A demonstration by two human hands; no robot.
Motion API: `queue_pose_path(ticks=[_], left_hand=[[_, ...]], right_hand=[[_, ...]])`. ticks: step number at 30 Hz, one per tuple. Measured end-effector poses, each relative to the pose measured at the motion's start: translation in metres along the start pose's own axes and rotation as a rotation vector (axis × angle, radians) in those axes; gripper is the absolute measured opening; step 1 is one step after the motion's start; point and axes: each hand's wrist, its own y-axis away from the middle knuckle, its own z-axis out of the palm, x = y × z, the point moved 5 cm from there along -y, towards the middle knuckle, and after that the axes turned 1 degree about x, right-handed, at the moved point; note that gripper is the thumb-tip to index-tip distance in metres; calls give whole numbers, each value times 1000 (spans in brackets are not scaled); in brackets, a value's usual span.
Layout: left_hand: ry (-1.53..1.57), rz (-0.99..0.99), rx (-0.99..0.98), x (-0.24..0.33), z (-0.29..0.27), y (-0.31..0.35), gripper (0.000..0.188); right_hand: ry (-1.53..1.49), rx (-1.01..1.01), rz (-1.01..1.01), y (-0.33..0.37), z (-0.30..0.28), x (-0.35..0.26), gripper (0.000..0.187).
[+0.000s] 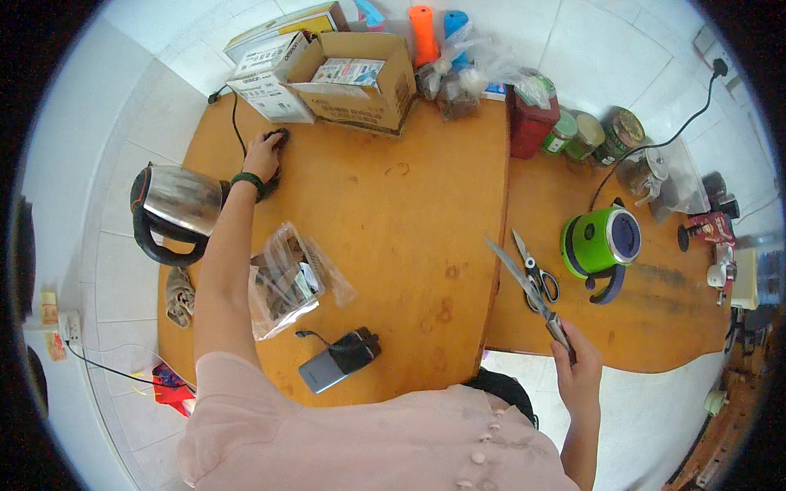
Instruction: The person walks to a wooden table and uses a cloth to wipe the surface. They move a cardboard box and other items aside to reach different areas, then continue wiping the table with the cloth.
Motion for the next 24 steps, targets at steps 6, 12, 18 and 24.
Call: queue_pose_path(ticks=[6,12,18,24], left_hand=[[-65,99,-150,50,-11,25,57],[46,432,-414,142,-35,73,64],[3,580,-421,237,-38,107,70],[178,645,-375,277,-52,145,55]], right_hand=[[56,-42,-40,2,8,-3,29],[53,-73,-101,2,21,-14,29],[36,-132,-131,-1,34,-13,30],[-192,-66,-187,-36,34,0,34]])
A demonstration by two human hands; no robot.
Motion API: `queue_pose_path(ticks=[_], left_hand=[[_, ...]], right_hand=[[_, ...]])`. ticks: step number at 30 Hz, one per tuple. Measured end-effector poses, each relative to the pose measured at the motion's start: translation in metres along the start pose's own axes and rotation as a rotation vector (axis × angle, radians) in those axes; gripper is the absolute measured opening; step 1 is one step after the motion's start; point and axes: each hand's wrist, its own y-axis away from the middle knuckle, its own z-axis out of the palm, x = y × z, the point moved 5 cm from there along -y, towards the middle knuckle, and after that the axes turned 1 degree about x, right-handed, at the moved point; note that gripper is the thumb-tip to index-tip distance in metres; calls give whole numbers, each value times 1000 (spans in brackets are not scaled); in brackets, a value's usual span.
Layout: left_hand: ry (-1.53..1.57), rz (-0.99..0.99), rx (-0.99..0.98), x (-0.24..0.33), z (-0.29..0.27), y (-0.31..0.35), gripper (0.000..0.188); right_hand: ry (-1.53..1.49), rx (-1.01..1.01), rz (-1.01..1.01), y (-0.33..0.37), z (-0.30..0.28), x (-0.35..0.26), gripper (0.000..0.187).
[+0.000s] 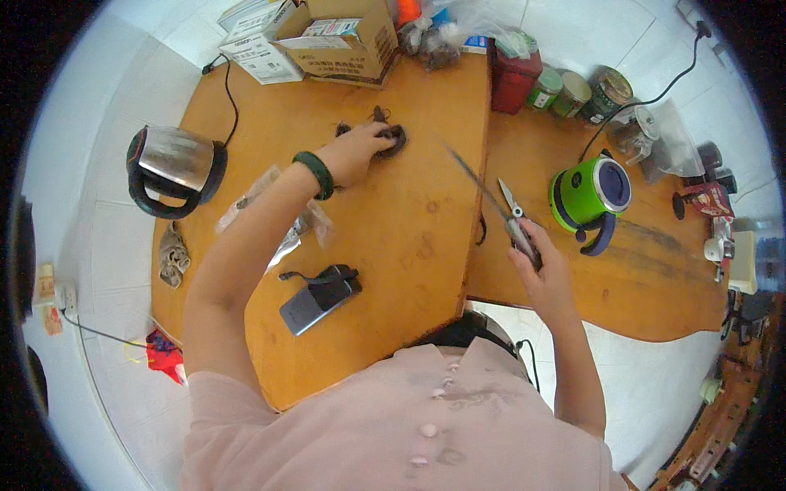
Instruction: The person walks to a wooden table and uses a cloth to wipe the surface. They move a cardboard box and other items aside to reach different areas, then continue wiping the table with the cloth.
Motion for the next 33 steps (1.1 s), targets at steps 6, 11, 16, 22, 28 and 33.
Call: queue_pose_path(ticks=[6,11,16,22,28,33], left_hand=[[182,119,47,100,24,36,59],[-1,-178,256,80,3,44,56],[-304,-496,-108,13,9,47,27],[-223,-264,-8,116,49,33,28],[90,-333,329,154,15,56,33],[82,-608,215,99,11,68,37]], right_hand=[[-164,-23,15,-20,-11,15,32],[-187,-75,-18,-25,-17,19,31],[-234,-151,42,-28,-20,31,29],[-165,-199,-66,-58,-7,31,28],[-8,-200,-241,-104,9,12,30],[103,-212,-322,-121,34,-3,28]])
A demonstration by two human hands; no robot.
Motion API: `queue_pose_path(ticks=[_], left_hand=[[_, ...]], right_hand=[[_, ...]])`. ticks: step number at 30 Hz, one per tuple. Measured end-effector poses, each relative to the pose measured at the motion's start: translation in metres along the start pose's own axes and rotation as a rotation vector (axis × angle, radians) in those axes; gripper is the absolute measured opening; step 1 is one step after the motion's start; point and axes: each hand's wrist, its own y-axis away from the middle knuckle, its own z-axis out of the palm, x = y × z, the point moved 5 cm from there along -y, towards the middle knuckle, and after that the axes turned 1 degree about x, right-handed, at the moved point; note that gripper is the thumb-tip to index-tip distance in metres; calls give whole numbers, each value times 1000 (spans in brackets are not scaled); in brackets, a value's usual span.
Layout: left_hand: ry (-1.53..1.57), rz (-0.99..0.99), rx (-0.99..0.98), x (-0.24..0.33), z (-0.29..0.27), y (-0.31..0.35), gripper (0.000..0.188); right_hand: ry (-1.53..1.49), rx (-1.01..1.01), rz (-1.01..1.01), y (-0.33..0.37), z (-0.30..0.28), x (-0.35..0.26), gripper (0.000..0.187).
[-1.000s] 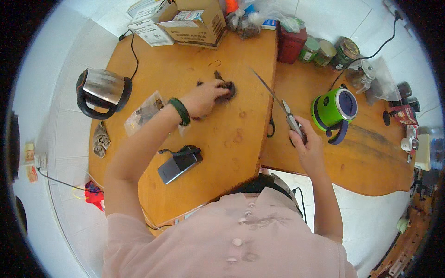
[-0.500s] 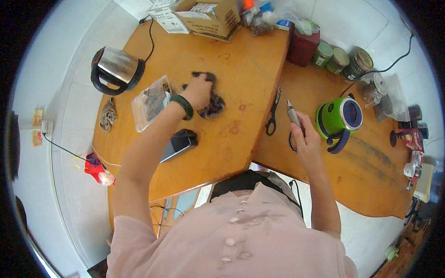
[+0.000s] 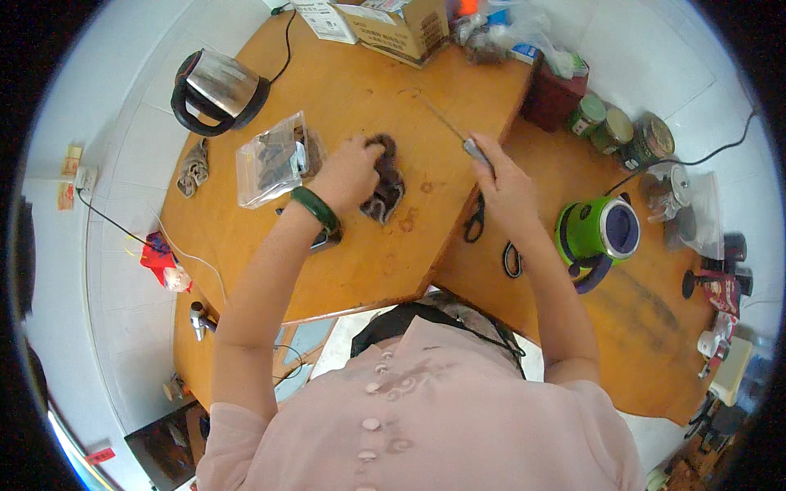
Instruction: The person walks to a wooden table and uses a cloth to wipe the surface. They move a cardboard box and other items aside to reach different areas, then continue wiping the table with the cloth.
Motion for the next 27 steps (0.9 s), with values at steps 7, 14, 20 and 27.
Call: queue_pose_path(ticks=[7,14,20,27], left_hand=[[87,145,374,64,37,64,48],[282,1,523,49,12,131,44],[302,-55,628,27,22,66,53],[182,-137,521,15,47,-14,67]], right_hand=[[509,-27,-292,-40,24,-14,30],[526,-132,-398,-61,43,-7,33],[546,-159,-399,-73,47,1,33],[601,-155,-472,-78,39,-3,32]])
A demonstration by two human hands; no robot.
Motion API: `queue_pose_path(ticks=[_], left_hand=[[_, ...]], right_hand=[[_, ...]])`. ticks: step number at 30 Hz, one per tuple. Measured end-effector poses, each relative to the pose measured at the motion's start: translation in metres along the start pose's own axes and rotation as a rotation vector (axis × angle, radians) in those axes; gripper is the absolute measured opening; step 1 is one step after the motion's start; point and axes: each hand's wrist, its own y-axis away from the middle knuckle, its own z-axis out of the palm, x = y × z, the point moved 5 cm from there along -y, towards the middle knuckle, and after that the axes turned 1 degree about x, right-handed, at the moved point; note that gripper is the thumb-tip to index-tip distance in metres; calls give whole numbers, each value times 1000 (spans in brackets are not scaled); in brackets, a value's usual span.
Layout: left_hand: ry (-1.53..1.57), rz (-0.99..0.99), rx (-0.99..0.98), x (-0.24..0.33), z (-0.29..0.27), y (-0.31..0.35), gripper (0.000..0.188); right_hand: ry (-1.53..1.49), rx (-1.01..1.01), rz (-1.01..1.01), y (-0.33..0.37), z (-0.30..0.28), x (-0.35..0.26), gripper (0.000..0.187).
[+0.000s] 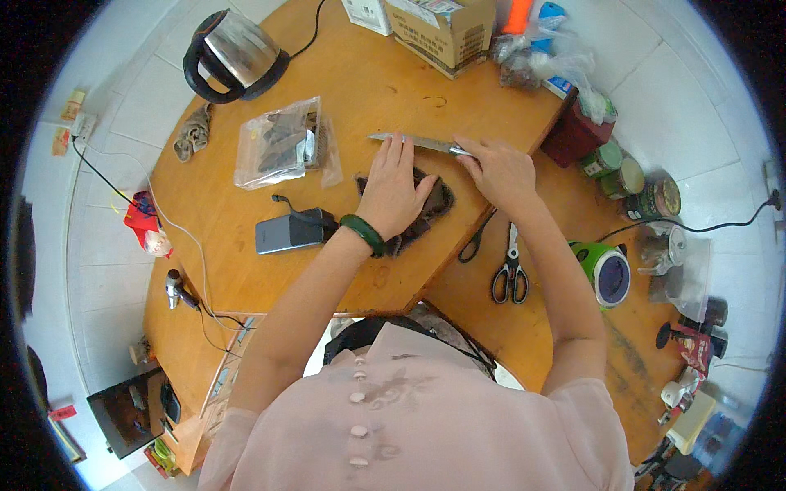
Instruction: The person walks to a wooden table and uses a cloth to wipe the surface. They move a cardboard box and other items aside to reach different areas, then continue wiping the table with the cloth.
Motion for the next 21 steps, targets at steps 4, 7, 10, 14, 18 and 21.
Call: queue_pose_path(ticks=[4,7,10,14,18,21], left_hand=[[20,-40,-51,-6,10,-7,70],[37,-46,-38,-5,12,-8,70],[27,-48,-30,-3,14,-10,71],[11,-49,-40,-4,16,-10,76],[-7,-23,-10,-5,16,-10,74],[14,-28,-12,-4,16,-9,75]], right_hand=[[38,-6,-12,-3,0,2,31],[48,-14,14,-4,0,5,32],[69,-62,24,-7,2,8,31],[84,-75,29,-8,0,8,30],[104,-69,25,-10,-3,4,29],[79,-51,7,-11,-9,2,29]])
